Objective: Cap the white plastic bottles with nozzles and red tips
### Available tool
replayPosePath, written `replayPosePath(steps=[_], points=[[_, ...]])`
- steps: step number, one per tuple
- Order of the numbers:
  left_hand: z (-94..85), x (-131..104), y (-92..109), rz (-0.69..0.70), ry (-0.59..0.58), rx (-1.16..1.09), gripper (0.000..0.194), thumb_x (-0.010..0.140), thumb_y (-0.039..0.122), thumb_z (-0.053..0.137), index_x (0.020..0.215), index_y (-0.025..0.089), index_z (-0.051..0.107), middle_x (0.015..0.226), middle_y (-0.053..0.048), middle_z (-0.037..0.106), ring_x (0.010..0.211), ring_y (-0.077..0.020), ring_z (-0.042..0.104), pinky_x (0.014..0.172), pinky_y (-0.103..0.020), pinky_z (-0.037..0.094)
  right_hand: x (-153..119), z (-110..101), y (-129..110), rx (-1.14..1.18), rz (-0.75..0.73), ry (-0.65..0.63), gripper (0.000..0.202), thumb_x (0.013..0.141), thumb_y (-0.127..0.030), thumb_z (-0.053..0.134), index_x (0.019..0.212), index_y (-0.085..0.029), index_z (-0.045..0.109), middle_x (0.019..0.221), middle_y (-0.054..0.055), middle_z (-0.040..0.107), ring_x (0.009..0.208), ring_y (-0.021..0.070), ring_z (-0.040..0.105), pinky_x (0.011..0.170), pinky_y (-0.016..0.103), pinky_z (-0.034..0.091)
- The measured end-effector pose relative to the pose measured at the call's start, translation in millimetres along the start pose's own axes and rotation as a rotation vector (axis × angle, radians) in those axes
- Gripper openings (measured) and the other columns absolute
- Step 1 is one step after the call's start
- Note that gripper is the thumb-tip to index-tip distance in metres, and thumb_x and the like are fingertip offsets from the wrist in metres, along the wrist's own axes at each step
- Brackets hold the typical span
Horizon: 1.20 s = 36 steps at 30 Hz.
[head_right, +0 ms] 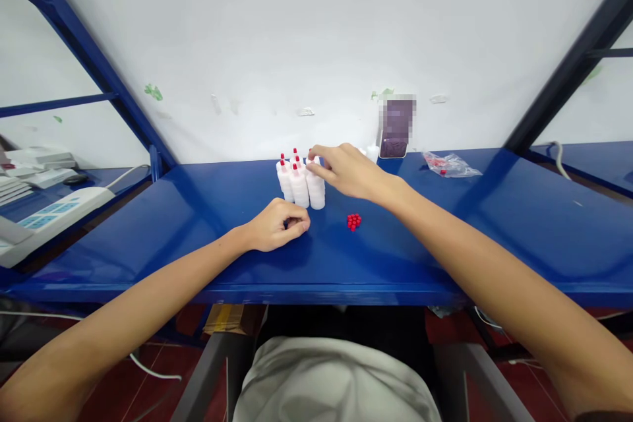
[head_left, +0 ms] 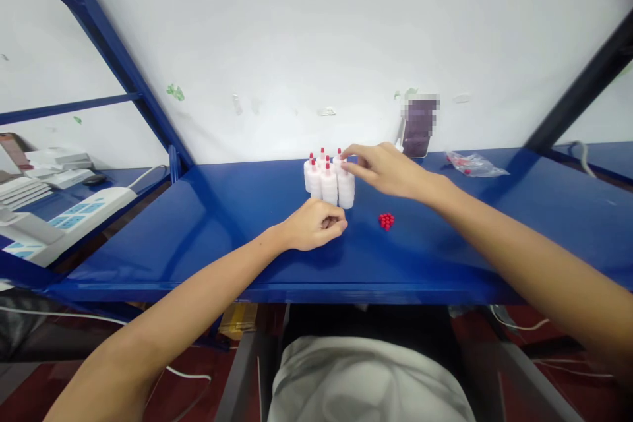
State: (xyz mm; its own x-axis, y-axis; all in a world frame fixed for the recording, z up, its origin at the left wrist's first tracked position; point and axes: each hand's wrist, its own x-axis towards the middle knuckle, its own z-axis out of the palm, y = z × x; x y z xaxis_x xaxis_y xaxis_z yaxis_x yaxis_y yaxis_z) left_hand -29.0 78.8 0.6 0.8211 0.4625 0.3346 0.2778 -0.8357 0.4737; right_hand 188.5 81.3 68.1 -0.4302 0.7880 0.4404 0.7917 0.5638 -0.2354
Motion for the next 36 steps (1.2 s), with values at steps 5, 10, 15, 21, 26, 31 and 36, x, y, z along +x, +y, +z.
replayPosePath(steps=[5, 10, 15, 21, 26, 31, 36], points=[[-2.5, 1, 2, 0.055, 0.065, -0.015, 0.024, 0.091, 0.026, 0.052, 0.074, 0.014, 0.064, 0.068, -0.001, 0.064, 0.063, -0.0121, 0.056, 0.065, -0.024, 0.044, 0, -13, 48, -0.045, 0.232, 0.174, 0.041, 0.097, -0.04, 0.041, 0.113, -0.015, 0.07, 0.076, 0.009, 0.07, 0.072, 0.0243, 0.061, 0.076, 0.037, 0.043], [-1.4, 5, 5, 0.098, -0.001, -0.04, 0.02, 0.093, 0.027, 0.052, 0.092, 0.016, 0.069, 0.099, -0.008, 0.073, 0.095, -0.0208, 0.065, 0.09, -0.034, 0.049, -2, 5, 107, -0.189, 0.49, 0.085, 0.051, 0.091, -0.041, 0.047, 0.13, -0.011, 0.06, 0.095, 0.018, 0.07, 0.095, 0.0345, 0.062, 0.087, 0.046, 0.044], [0.6, 4, 3, 0.029, -0.098, -0.006, 0.032, 0.097, 0.034, 0.052, 0.124, 0.023, 0.065, 0.147, -0.01, 0.052, 0.134, -0.0273, 0.049, 0.113, -0.046, 0.037, 0, 26, 117, -0.062, 0.542, 0.063, 0.052, 0.093, -0.048, 0.045, 0.127, -0.011, 0.059, 0.089, 0.015, 0.069, 0.091, 0.0306, 0.062, 0.087, 0.042, 0.045], [1.8, 3, -1, -0.013, -0.102, -0.009, 0.038, 0.099, 0.037, 0.047, 0.132, 0.024, 0.06, 0.154, -0.011, 0.041, 0.138, -0.028, 0.046, 0.115, -0.044, 0.035, -9, 25, 93, 0.15, 0.378, 0.048, 0.035, 0.092, -0.047, 0.052, 0.107, -0.017, 0.06, 0.08, 0.006, 0.063, 0.07, 0.0201, 0.058, 0.071, 0.033, 0.044], [0.9, 4, 5, 0.031, 0.053, -0.035, 0.032, 0.096, 0.031, 0.047, 0.075, 0.016, 0.066, 0.095, -0.008, 0.063, 0.085, -0.0169, 0.06, 0.082, -0.031, 0.048, -25, 17, 64, 0.576, 0.254, -0.196, 0.035, 0.086, -0.046, 0.062, 0.107, -0.018, 0.057, 0.077, -0.002, 0.059, 0.051, 0.0102, 0.05, 0.054, 0.026, 0.041], [-2.9, 2, 9, 0.059, 0.317, 0.027, 0.04, 0.091, 0.027, 0.047, 0.052, 0.018, 0.045, 0.059, -0.002, 0.049, 0.075, -0.018, 0.05, 0.077, -0.034, 0.04, -26, 11, 47, 0.838, 0.114, -0.388, 0.04, 0.082, -0.044, 0.068, 0.109, -0.016, 0.062, 0.088, 0.004, 0.068, 0.074, 0.0163, 0.063, 0.069, 0.031, 0.048], [-0.1, -3, 1, -0.014, 0.461, 0.044, 0.043, 0.096, 0.03, 0.044, 0.055, 0.018, 0.044, 0.051, 0.003, 0.041, 0.055, -0.012, 0.039, 0.067, -0.032, 0.033, -25, 4, 60, 0.542, 0.109, -0.323, 0.041, 0.084, -0.043, 0.063, 0.053, -0.018, 0.056, 0.062, 0.0, 0.055, 0.071, 0.0155, 0.053, 0.074, 0.032, 0.04]])
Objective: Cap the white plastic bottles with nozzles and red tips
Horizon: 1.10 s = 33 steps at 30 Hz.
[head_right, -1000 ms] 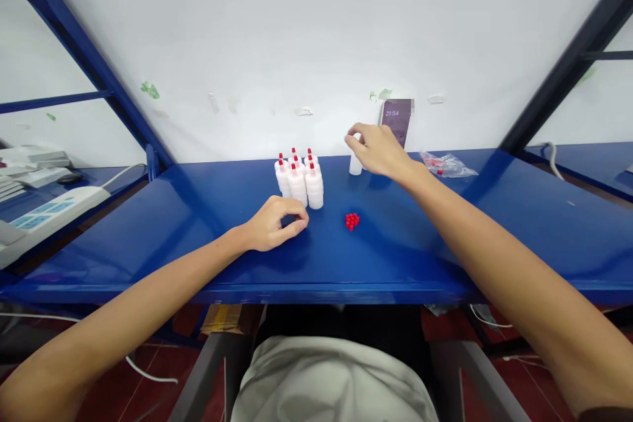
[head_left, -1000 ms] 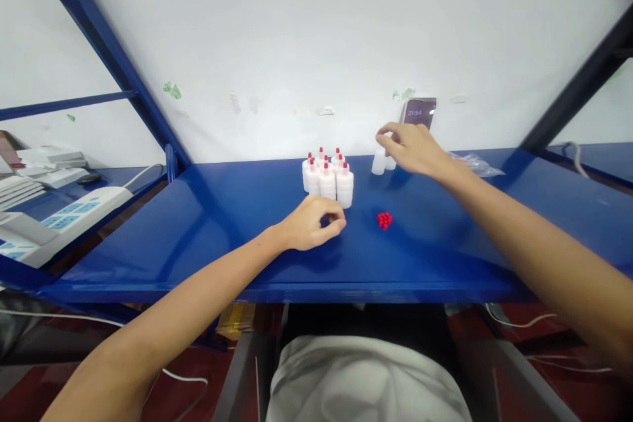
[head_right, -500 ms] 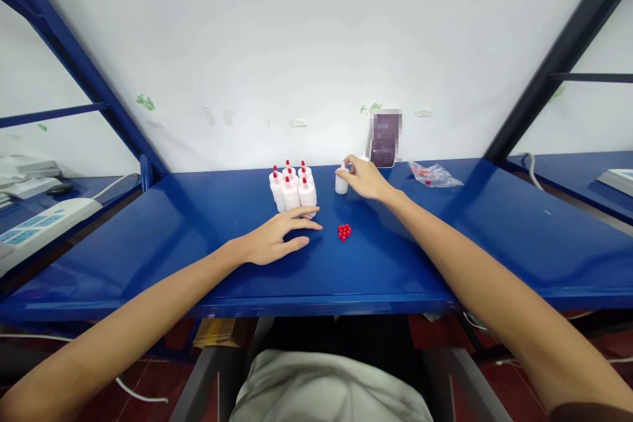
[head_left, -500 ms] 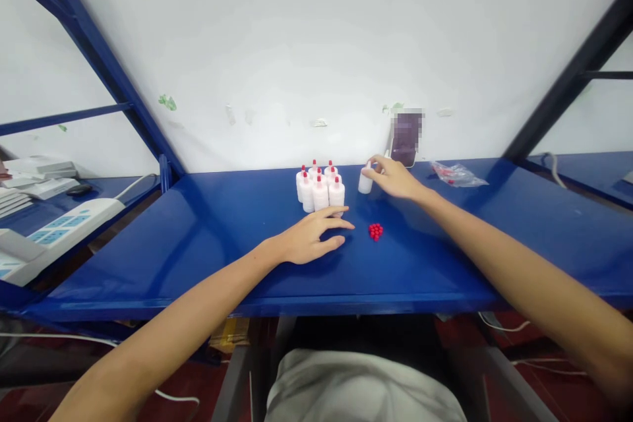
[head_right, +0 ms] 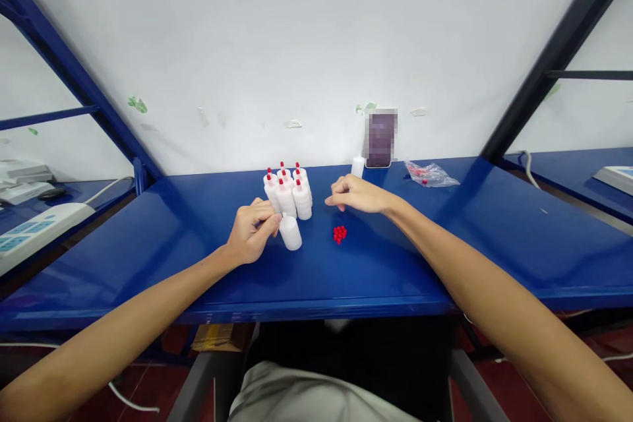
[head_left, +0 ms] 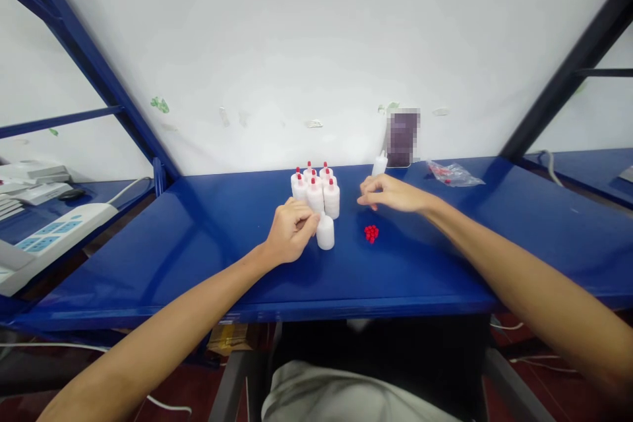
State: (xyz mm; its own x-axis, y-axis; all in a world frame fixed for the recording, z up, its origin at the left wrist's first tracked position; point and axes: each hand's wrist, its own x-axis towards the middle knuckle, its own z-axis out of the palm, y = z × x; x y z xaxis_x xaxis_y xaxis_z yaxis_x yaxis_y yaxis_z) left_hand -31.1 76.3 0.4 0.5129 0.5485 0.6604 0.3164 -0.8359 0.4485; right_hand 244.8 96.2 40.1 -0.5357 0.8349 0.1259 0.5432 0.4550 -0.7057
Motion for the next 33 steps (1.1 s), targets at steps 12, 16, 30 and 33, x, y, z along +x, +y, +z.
replayPosePath(steps=[12, 16, 30, 33], points=[[-0.2, 7, 3, -0.048, -0.348, -0.244, 0.027, 0.099, 0.037, 0.047, 0.107, 0.016, 0.061, 0.108, -0.009, 0.064, 0.097, -0.019, 0.058, 0.085, -0.031, 0.044, -8, -19, 15, 0.005, 0.227, -0.458, 0.026, 0.075, -0.034, 0.071, 0.094, -0.016, 0.071, 0.068, -0.003, 0.058, 0.054, 0.0094, 0.044, 0.052, 0.026, 0.034], [3.3, 6, 7, -0.202, -0.483, -0.517, 0.03, 0.099, 0.043, 0.047, 0.108, 0.016, 0.056, 0.108, -0.01, 0.066, 0.097, -0.0185, 0.06, 0.085, -0.03, 0.046, -7, -15, 12, 0.0, 0.187, -0.465, 0.03, 0.074, -0.034, 0.073, 0.098, -0.016, 0.073, 0.068, -0.003, 0.056, 0.059, 0.0107, 0.047, 0.055, 0.025, 0.036], [3.2, 7, 12, -0.305, -0.463, -0.593, 0.019, 0.094, 0.034, 0.051, 0.096, 0.016, 0.059, 0.083, -0.002, 0.057, 0.078, -0.0143, 0.052, 0.076, -0.027, 0.042, -5, 5, -12, 0.095, -0.072, 0.071, 0.022, 0.079, -0.037, 0.073, 0.084, -0.016, 0.069, 0.052, -0.009, 0.042, 0.05, 0.0078, 0.038, 0.057, 0.026, 0.036], [4.3, 8, 12, -0.337, -0.439, -0.652, 0.011, 0.085, 0.025, 0.052, 0.084, 0.015, 0.057, 0.076, -0.001, 0.055, 0.071, -0.0131, 0.049, 0.07, -0.026, 0.042, -9, 32, -35, 0.212, -0.213, 0.19, 0.018, 0.079, -0.033, 0.073, 0.084, -0.017, 0.066, 0.047, -0.012, 0.034, 0.045, 0.0063, 0.029, 0.051, 0.024, 0.032]])
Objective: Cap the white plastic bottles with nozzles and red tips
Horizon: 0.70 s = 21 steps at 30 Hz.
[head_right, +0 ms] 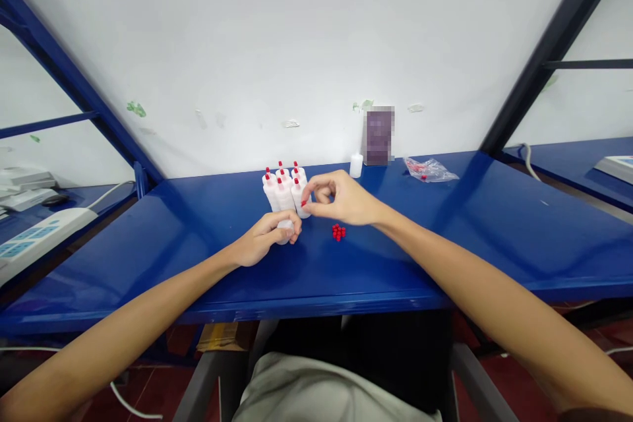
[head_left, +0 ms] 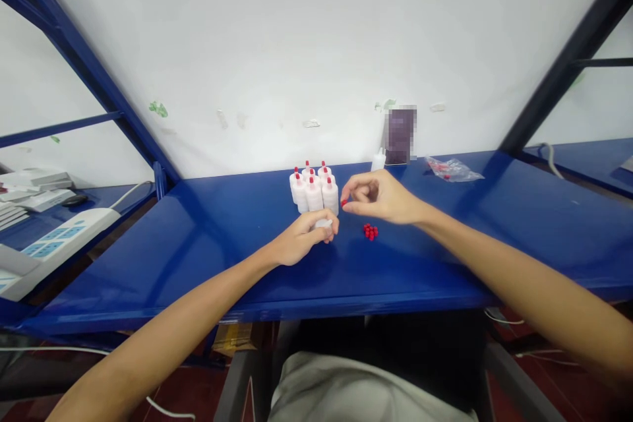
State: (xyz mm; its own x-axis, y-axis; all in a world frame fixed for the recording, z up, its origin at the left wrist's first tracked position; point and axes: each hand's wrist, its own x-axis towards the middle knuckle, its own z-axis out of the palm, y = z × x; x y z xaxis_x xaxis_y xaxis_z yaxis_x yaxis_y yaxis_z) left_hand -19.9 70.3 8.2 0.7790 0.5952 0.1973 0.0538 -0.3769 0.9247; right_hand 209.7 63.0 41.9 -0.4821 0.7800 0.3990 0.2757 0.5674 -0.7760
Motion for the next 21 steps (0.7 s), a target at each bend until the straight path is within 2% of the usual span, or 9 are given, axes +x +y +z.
replayPosePath(steps=[2, 5, 10, 14, 18, 21], points=[[-0.8, 0, -2, 0.005, 0.008, -0.046, 0.01, 0.078, 0.023, 0.052, 0.08, 0.015, 0.057, 0.072, -0.001, 0.055, 0.068, -0.0128, 0.049, 0.066, -0.025, 0.041, -4, 19, -8, 0.024, -0.052, -0.018, 0.015, 0.079, -0.029, 0.073, 0.086, -0.017, 0.066, 0.048, -0.011, 0.04, 0.046, 0.0066, 0.034, 0.051, 0.024, 0.034], [-2.6, -1, -6, 0.05, 0.009, -0.098, 0.021, 0.078, 0.033, 0.054, 0.078, 0.013, 0.059, 0.07, -0.002, 0.056, 0.064, -0.0129, 0.049, 0.062, -0.025, 0.04, -7, 36, -14, -0.001, -0.107, -0.024, 0.01, 0.081, -0.025, 0.07, 0.087, -0.017, 0.068, 0.054, -0.008, 0.046, 0.049, 0.0077, 0.04, 0.051, 0.024, 0.037], [-1.8, -3, -11, 0.036, 0.02, -0.057, 0.04, 0.085, 0.05, 0.055, 0.074, 0.011, 0.061, 0.059, 0.0, 0.053, 0.054, -0.0104, 0.045, 0.052, -0.023, 0.035, -7, 46, -15, -0.167, -0.298, 0.017, 0.004, 0.08, -0.016, 0.065, 0.083, -0.016, 0.067, 0.068, -0.003, 0.056, 0.056, 0.0081, 0.046, 0.053, 0.022, 0.04], [1.3, -5, -15, 0.089, 0.034, 0.0, 0.044, 0.085, 0.053, 0.056, 0.067, 0.013, 0.057, 0.053, 0.002, 0.048, 0.05, -0.009, 0.041, 0.049, -0.022, 0.035, -9, 57, -12, -0.241, -0.409, 0.045, 0.004, 0.079, -0.013, 0.063, 0.08, -0.017, 0.064, 0.066, -0.004, 0.054, 0.057, 0.0081, 0.046, 0.054, 0.021, 0.04], [-3.8, -7, -17, 0.113, 0.061, 0.086, 0.051, 0.089, 0.059, 0.05, 0.071, 0.012, 0.06, 0.054, 0.001, 0.049, 0.049, -0.0091, 0.042, 0.049, -0.021, 0.035, -10, 59, -12, -0.207, -0.369, 0.108, 0.006, 0.077, -0.013, 0.062, 0.081, -0.017, 0.063, 0.063, -0.005, 0.053, 0.053, 0.0077, 0.047, 0.051, 0.021, 0.038], [-11.9, -8, -16, 0.079, 0.071, 0.137, 0.055, 0.092, 0.059, 0.041, 0.067, 0.013, 0.058, 0.052, 0.0, 0.05, 0.047, -0.0099, 0.044, 0.048, -0.022, 0.035, -6, 44, -12, -0.139, -0.237, 0.258, 0.006, 0.077, -0.018, 0.062, 0.083, -0.017, 0.061, 0.061, -0.006, 0.054, 0.047, 0.0068, 0.043, 0.046, 0.022, 0.036]])
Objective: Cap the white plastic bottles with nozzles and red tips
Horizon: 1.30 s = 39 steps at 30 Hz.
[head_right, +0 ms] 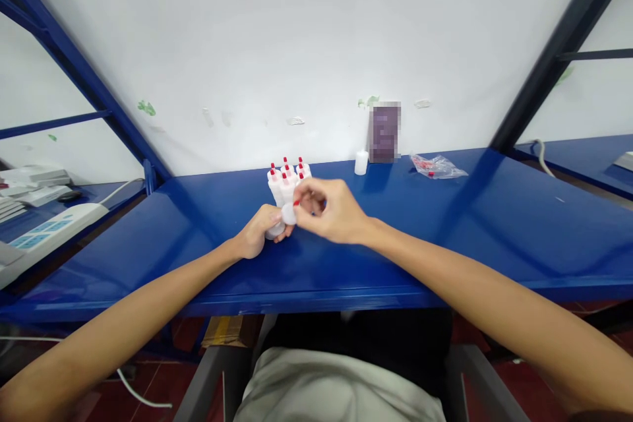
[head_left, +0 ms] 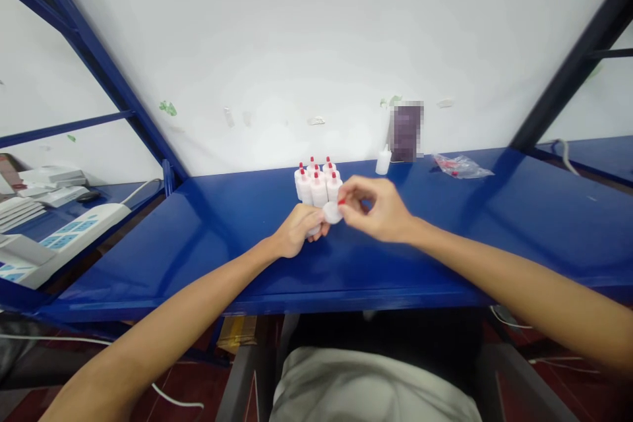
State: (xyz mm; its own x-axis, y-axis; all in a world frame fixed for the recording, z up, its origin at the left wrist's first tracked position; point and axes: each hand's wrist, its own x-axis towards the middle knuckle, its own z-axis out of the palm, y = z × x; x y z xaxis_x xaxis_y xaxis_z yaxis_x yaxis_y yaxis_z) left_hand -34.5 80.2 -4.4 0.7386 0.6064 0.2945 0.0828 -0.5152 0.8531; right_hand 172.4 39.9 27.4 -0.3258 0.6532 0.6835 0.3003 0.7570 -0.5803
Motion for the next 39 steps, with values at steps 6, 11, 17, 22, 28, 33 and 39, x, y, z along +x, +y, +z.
replayPosePath(steps=[6, 11, 17, 22, 28, 33, 39], points=[[5.9, -2, 16, 0.197, -0.268, 0.198, 0.039, 0.095, 0.041, 0.041, 0.073, 0.014, 0.057, 0.065, -0.002, 0.057, 0.058, -0.0117, 0.051, 0.06, -0.024, 0.039, 11, -9, 16, -0.299, 0.178, -0.219, 0.012, 0.08, -0.019, 0.061, 0.089, -0.018, 0.07, 0.075, -0.001, 0.07, 0.055, 0.0089, 0.052, 0.06, 0.024, 0.039], [17.7, -2, 23, 0.141, -0.264, 0.23, 0.034, 0.097, 0.044, 0.049, 0.082, 0.015, 0.058, 0.068, 0.001, 0.054, 0.059, -0.01, 0.044, 0.06, -0.023, 0.037, 12, 3, 19, -0.6, 0.284, -0.375, 0.023, 0.087, -0.037, 0.059, 0.096, -0.022, 0.073, 0.075, 0.003, 0.072, 0.066, 0.0159, 0.06, 0.059, 0.027, 0.034], [10.8, -3, 17, 0.253, -0.279, 0.496, 0.04, 0.096, 0.044, 0.044, 0.068, 0.017, 0.053, 0.062, 0.001, 0.053, 0.056, -0.0111, 0.044, 0.059, -0.025, 0.035, 18, -44, 16, -0.641, 0.278, -0.495, 0.034, 0.086, -0.041, 0.058, 0.062, -0.017, 0.064, 0.06, 0.002, 0.062, 0.056, 0.0129, 0.051, 0.059, 0.028, 0.033], [4.5, 0, 17, 0.231, -0.238, 0.629, 0.045, 0.1, 0.041, 0.034, 0.063, 0.018, 0.044, 0.057, 0.001, 0.047, 0.052, -0.0112, 0.041, 0.057, -0.026, 0.032, 21, -77, 25, -0.553, 0.536, -0.78, 0.037, 0.083, -0.046, 0.059, 0.061, -0.018, 0.066, 0.054, 0.0, 0.056, 0.049, 0.0121, 0.044, 0.053, 0.029, 0.03], [0.2, 3, 19, 0.224, -0.274, 0.678, 0.045, 0.101, 0.041, 0.033, 0.063, 0.018, 0.04, 0.057, 0.001, 0.046, 0.052, -0.0112, 0.04, 0.057, -0.026, 0.031, 21, -74, 29, -0.474, 0.611, -0.913, 0.03, 0.08, -0.043, 0.059, 0.069, -0.017, 0.068, 0.062, 0.001, 0.057, 0.057, 0.0126, 0.044, 0.055, 0.029, 0.032], [-5.4, 3, 19, 0.207, -0.286, 0.729, 0.048, 0.102, 0.042, 0.032, 0.061, 0.018, 0.041, 0.056, 0.001, 0.047, 0.051, -0.0115, 0.04, 0.057, -0.027, 0.031, 21, -73, 31, -0.474, 0.601, -0.898, 0.028, 0.08, -0.041, 0.059, 0.073, -0.016, 0.068, 0.065, 0.001, 0.059, 0.059, 0.0134, 0.047, 0.056, 0.028, 0.034], [-14.9, 2, 15, 0.167, -0.298, 0.743, 0.047, 0.101, 0.034, 0.026, 0.064, 0.018, 0.05, 0.06, -0.002, 0.056, 0.054, -0.0136, 0.049, 0.062, -0.026, 0.037, 18, -74, 36, -0.52, 0.551, -0.796, 0.023, 0.082, -0.036, 0.057, 0.082, -0.018, 0.072, 0.077, 0.004, 0.07, 0.067, 0.0173, 0.06, 0.06, 0.028, 0.04]])
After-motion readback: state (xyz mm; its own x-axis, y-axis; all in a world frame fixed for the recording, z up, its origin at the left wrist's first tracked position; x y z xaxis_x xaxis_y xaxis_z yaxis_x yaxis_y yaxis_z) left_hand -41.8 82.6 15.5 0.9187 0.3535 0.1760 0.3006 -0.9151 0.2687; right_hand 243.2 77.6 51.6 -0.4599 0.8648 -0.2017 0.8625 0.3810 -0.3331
